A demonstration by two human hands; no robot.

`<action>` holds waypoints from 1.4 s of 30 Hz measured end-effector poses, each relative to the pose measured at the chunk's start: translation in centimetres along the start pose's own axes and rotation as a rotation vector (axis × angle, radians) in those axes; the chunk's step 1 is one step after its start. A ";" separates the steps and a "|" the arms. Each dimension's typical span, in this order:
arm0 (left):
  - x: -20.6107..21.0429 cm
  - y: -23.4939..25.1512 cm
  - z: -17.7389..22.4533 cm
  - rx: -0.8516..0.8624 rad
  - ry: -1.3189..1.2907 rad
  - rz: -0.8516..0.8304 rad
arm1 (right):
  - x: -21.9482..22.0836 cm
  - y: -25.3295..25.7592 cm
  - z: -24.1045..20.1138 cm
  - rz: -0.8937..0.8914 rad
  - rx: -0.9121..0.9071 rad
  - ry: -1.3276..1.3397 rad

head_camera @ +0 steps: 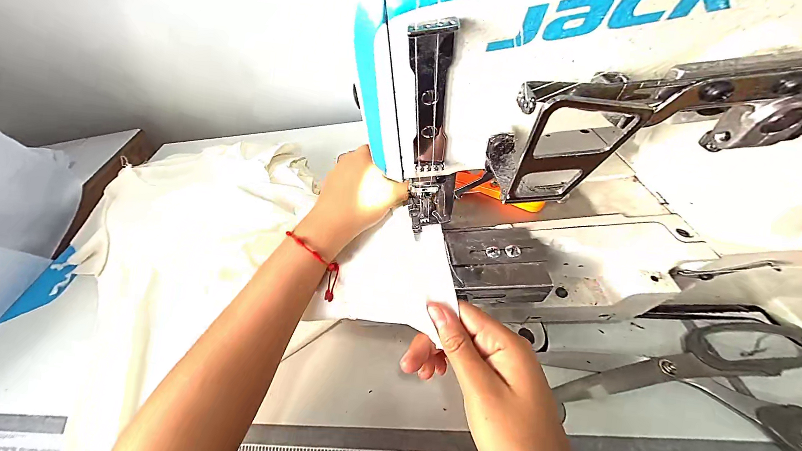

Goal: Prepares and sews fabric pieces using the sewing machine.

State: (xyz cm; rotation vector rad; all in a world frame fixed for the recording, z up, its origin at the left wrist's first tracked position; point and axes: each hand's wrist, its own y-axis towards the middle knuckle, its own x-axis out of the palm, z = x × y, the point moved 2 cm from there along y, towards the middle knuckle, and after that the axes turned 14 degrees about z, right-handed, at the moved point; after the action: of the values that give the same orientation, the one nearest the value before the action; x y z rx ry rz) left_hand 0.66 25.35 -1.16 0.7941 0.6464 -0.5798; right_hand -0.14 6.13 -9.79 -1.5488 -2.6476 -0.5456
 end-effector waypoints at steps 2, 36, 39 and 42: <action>0.0 0.0 0.3 0.011 0.014 0.006 | -0.1 0.3 0.0 0.017 0.027 -0.018; 3.9 -13.5 0.7 0.491 -0.063 0.704 | -0.7 2.0 -2.6 -0.066 0.255 0.102; 2.9 -14.4 -0.6 0.555 0.085 0.695 | -0.7 1.6 -1.7 -0.099 0.247 0.058; 0.9 -16.5 -0.6 0.656 0.039 0.580 | -1.5 1.9 -1.4 -0.112 0.218 -0.020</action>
State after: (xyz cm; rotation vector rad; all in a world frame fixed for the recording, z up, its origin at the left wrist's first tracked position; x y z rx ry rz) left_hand -10.25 16.17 -9.62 1.5435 0.2219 -0.2304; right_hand 2.06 5.31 -8.26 -1.3595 -2.7135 -0.2359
